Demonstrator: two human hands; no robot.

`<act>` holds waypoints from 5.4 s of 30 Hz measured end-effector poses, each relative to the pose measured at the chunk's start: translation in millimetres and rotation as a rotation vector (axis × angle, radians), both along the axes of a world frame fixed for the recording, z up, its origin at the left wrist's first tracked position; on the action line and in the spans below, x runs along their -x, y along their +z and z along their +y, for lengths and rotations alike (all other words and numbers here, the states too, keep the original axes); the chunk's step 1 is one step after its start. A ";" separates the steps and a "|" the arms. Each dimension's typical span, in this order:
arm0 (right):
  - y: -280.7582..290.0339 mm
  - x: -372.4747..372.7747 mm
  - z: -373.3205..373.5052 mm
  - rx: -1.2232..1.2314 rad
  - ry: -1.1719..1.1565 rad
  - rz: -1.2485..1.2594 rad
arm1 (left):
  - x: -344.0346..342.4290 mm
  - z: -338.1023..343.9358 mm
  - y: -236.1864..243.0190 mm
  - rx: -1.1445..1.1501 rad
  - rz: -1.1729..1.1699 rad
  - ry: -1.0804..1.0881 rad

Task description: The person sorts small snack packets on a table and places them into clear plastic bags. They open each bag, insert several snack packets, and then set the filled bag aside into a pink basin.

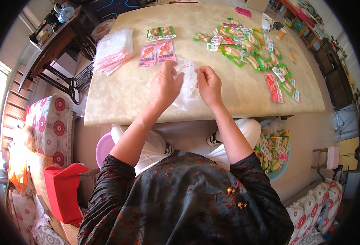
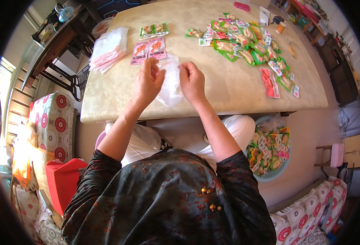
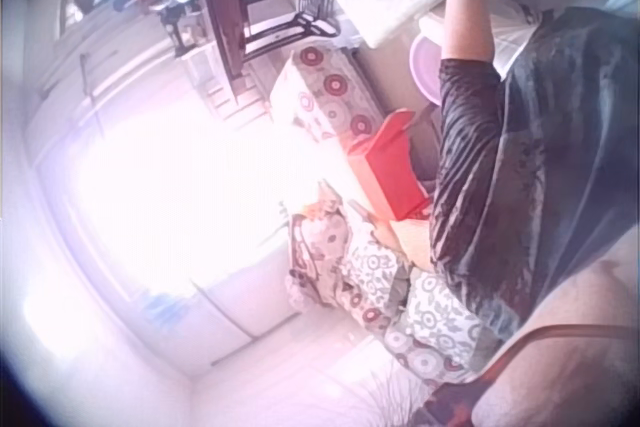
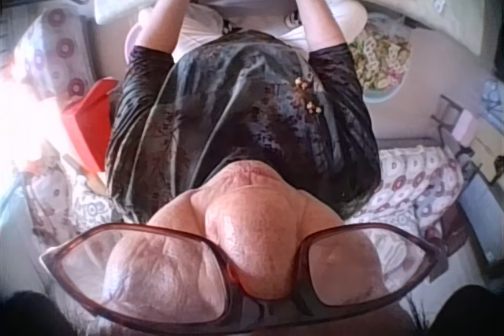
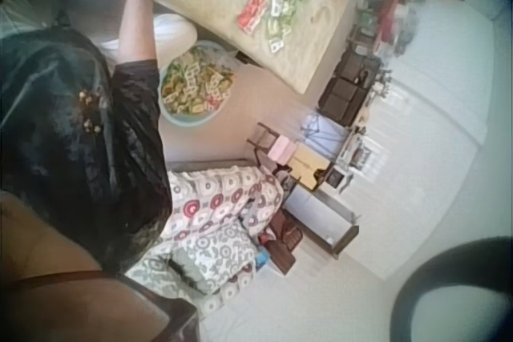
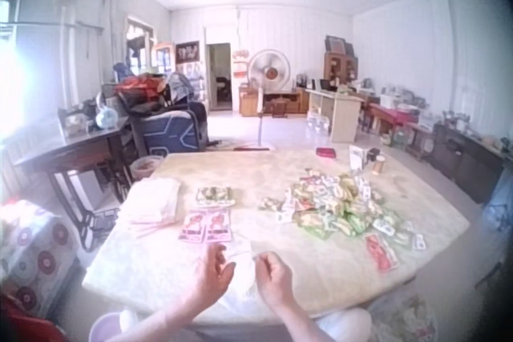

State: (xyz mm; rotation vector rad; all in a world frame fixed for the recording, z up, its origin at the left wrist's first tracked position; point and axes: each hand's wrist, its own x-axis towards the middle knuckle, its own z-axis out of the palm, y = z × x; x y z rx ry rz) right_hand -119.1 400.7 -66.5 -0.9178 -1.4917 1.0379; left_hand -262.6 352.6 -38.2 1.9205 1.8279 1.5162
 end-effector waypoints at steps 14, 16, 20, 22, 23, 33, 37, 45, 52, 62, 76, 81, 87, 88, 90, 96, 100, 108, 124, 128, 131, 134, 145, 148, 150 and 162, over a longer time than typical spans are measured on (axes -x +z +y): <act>83.2 -38.1 29.5 -0.706 -0.297 -0.398 | 31.8 -5.8 81.1 -0.365 0.380 0.169; 88.7 -38.2 21.6 -0.951 -0.450 -0.353 | 31.4 -14.0 62.8 -0.433 0.397 0.165; 38.7 -42.5 -7.3 -0.813 -0.297 -0.573 | 37.7 -36.1 0.3 -0.113 0.384 0.084; 2.8 -44.9 -17.1 -0.632 -0.196 -0.655 | 38.2 -43.4 -31.5 0.078 0.378 0.046; -6.8 -44.5 -23.1 -0.586 -0.183 -0.644 | 37.7 -47.0 -40.9 0.099 0.377 0.028; -42.1 -44.2 -35.3 -0.346 -0.110 -0.499 | 38.4 -51.0 -70.1 0.217 0.440 -0.016; -50.9 -43.1 -25.3 -0.402 -0.138 -0.538 | 36.6 -44.1 -69.0 0.190 0.449 0.016; -58.2 -33.3 -19.9 -0.436 -0.167 -0.610 | 37.3 -26.4 -70.6 0.081 0.600 -0.101; -57.8 -32.6 -21.9 -0.491 -0.214 -0.651 | 76.8 12.0 -74.1 0.062 0.080 -0.233; -57.9 -31.9 -25.1 -0.447 -0.171 -0.663 | 132.0 116.0 -64.4 0.498 0.305 0.528; -55.4 -33.3 -25.8 -0.484 -0.166 -0.629 | 176.7 86.9 -74.1 0.453 -0.542 0.278; -60.0 -33.8 -26.3 -0.470 -0.129 -0.568 | 159.6 -19.2 -49.0 0.360 -0.937 0.070; -54.2 -29.2 -33.1 -0.437 -0.137 -0.566 | 131.5 -129.4 -28.1 0.639 -0.965 -0.184; -52.9 -28.2 -36.8 -0.426 -0.144 -0.569 | 123.2 -141.6 -30.8 0.704 -0.973 -0.217; -50.8 -25.7 -41.8 -0.419 -0.147 -0.564 | 102.0 -158.9 -30.5 0.851 -0.994 -0.245; -41.0 -26.9 -56.4 -0.397 -0.143 -0.555 | 67.2 -155.9 -47.5 0.962 -1.315 -0.314; -36.2 -29.0 -61.8 -0.374 -0.138 -0.563 | 58.1 -142.6 -51.1 0.957 -1.388 -0.330; -41.4 -33.9 -65.9 -0.365 -0.067 -0.526 | 30.4 -118.2 -53.9 0.704 -1.446 -0.273; -47.4 -40.9 -61.9 -0.355 0.028 -0.493 | 22.2 -96.9 -52.5 0.104 0.448 0.031; -46.9 -41.5 -61.4 -0.372 0.042 -0.502 | 22.1 -81.7 -44.5 0.058 0.553 -0.048; -46.9 -42.3 -60.9 -0.355 0.064 -0.505 | 19.9 -70.3 -48.1 0.071 0.587 -0.030; -48.8 -43.3 -60.8 -0.328 0.092 -0.492 | 18.2 -56.6 -54.4 0.199 0.636 -0.011; -46.1 -42.2 -57.0 -0.299 0.061 -0.507 | -7.0 -26.7 -54.7 0.128 0.591 -0.048; -47.0 -41.1 -57.1 -0.310 0.052 -0.514 | -3.6 -16.8 -54.6 0.176 0.622 -0.003; -50.5 -42.8 -55.4 -0.316 0.056 -0.522 | -2.0 -17.2 -48.7 0.241 0.604 -0.036; -49.1 -43.0 -55.4 -0.312 0.054 -0.499 | 28.7 -21.5 -29.7 0.368 0.721 -0.274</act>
